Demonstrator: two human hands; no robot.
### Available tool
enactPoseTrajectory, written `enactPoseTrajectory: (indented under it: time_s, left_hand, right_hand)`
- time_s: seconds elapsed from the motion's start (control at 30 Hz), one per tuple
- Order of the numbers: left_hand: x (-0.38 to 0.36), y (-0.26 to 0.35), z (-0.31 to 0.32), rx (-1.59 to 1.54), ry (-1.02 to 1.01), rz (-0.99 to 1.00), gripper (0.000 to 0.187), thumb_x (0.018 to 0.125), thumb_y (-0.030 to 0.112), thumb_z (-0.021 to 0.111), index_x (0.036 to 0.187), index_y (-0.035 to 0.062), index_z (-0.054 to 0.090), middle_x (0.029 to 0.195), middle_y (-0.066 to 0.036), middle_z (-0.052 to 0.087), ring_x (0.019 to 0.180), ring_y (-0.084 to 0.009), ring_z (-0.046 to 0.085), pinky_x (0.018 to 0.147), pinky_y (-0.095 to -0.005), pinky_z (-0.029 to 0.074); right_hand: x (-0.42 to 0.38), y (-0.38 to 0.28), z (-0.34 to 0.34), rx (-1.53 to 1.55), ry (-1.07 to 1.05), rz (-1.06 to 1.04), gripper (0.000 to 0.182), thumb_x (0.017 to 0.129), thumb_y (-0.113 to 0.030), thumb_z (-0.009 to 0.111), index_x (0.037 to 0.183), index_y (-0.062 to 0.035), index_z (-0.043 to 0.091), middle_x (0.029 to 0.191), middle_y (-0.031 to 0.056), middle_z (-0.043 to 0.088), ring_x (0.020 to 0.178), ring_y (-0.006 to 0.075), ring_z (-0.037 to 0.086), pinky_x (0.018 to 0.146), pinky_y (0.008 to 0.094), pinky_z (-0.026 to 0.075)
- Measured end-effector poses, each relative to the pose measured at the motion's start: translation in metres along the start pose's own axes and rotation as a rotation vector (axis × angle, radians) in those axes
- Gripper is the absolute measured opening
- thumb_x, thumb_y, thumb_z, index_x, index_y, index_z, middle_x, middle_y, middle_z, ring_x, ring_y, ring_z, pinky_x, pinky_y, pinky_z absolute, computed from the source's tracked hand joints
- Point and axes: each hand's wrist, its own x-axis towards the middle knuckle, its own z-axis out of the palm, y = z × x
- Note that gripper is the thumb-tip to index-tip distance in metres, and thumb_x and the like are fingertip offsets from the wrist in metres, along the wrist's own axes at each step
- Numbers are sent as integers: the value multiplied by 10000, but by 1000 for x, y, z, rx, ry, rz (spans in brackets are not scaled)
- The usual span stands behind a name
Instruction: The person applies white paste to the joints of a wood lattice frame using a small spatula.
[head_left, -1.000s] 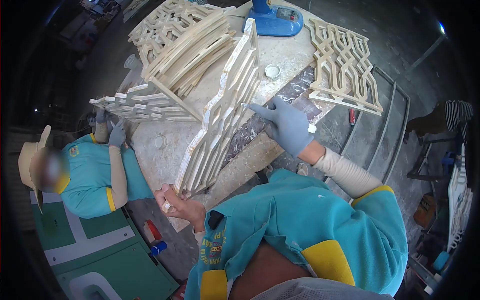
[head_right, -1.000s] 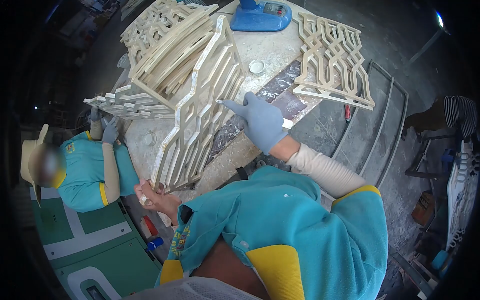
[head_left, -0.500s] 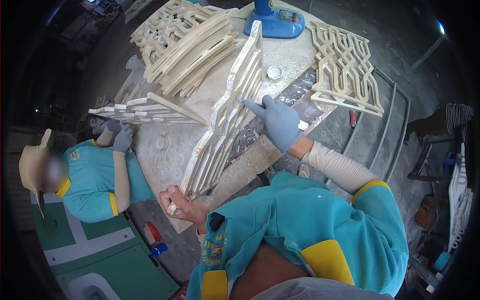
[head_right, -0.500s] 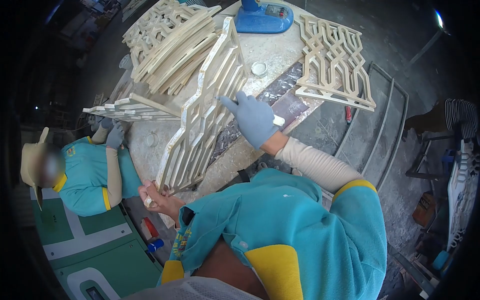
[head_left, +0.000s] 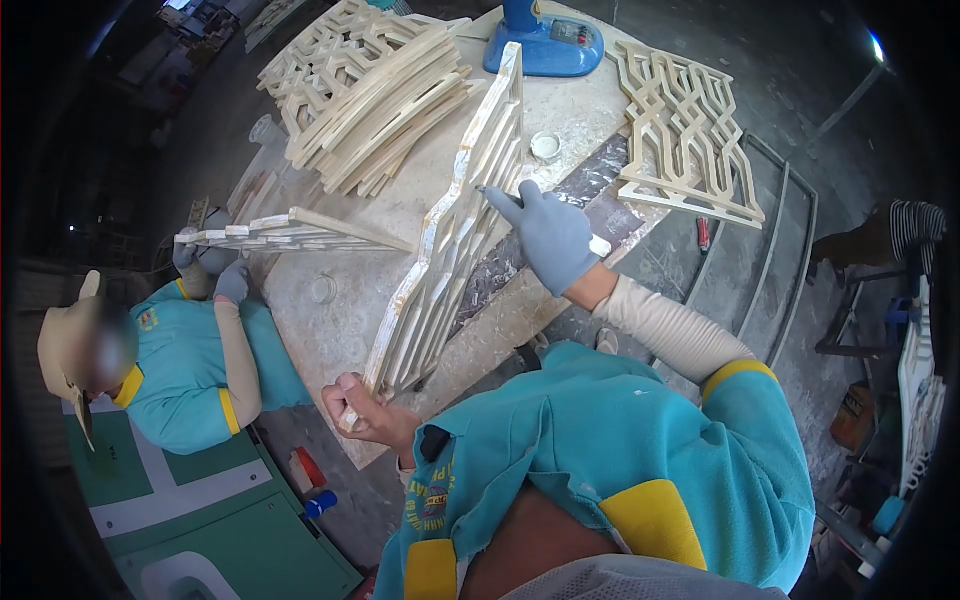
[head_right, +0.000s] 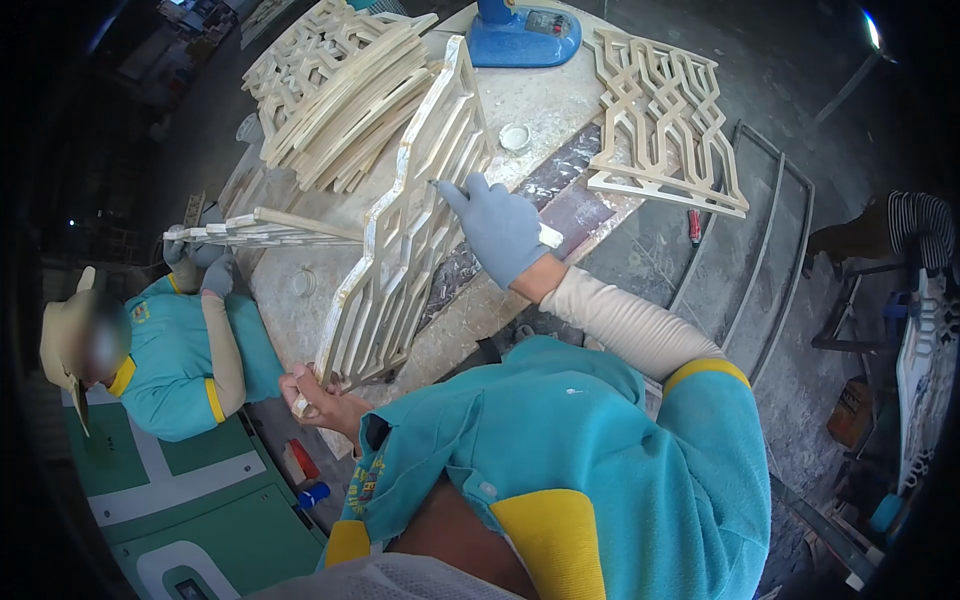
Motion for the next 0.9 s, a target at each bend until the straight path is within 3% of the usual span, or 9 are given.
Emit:
enactPoseTrajectory:
  time_s: [0.23,0.33,0.43,0.5,0.63,0.7,0.9]
  left_hand:
    - [0,-4,-4,-5,-25,31,347,938,229,588,677,87,408,623,33,336,555,-55,292,516,-243,224]
    - [1,-9,-8,-24,-41,55,285,904,231,616,720,96,446,635,23,425,514,-38,347,460,-205,247]
    - [0,-8,-6,-7,-34,54,287,907,229,613,717,98,442,633,26,422,513,-35,344,459,-204,248]
    - [-1,-2,-3,9,-36,45,351,948,221,568,672,86,398,626,32,333,560,-64,294,522,-256,227]
    - [0,-5,-4,0,-42,48,350,949,218,563,672,87,392,632,34,329,563,-64,293,522,-257,227]
    - [-1,-6,-4,14,-45,68,350,949,210,558,671,89,383,631,35,321,565,-62,293,520,-255,224]
    - [-1,-3,-1,8,-27,46,348,940,214,568,671,92,384,627,35,325,561,-61,296,515,-256,223]
  right_hand:
    - [-18,-11,7,14,-38,-49,396,827,-107,580,1211,-203,593,873,60,526,629,214,631,472,349,503]
    - [-11,-8,-4,68,-69,-25,400,830,-109,577,1219,-200,580,872,65,525,632,219,634,480,354,508]
    - [-6,-3,0,23,-65,-2,406,834,-100,570,1227,-203,567,883,71,527,655,227,642,489,367,513]
    - [-13,-3,9,64,-64,-45,461,817,-76,578,1256,-216,563,892,73,524,661,232,628,495,365,514]
    - [-13,-3,-7,170,-124,-36,517,793,-60,594,1280,-227,560,892,80,517,646,238,610,506,360,512]
    - [-3,1,-15,62,-50,-6,570,775,-54,606,1308,-245,548,893,83,515,647,236,605,520,359,511]
    - [-18,-2,3,66,-123,-53,549,791,-65,590,1307,-251,560,872,63,514,661,212,604,508,345,501]
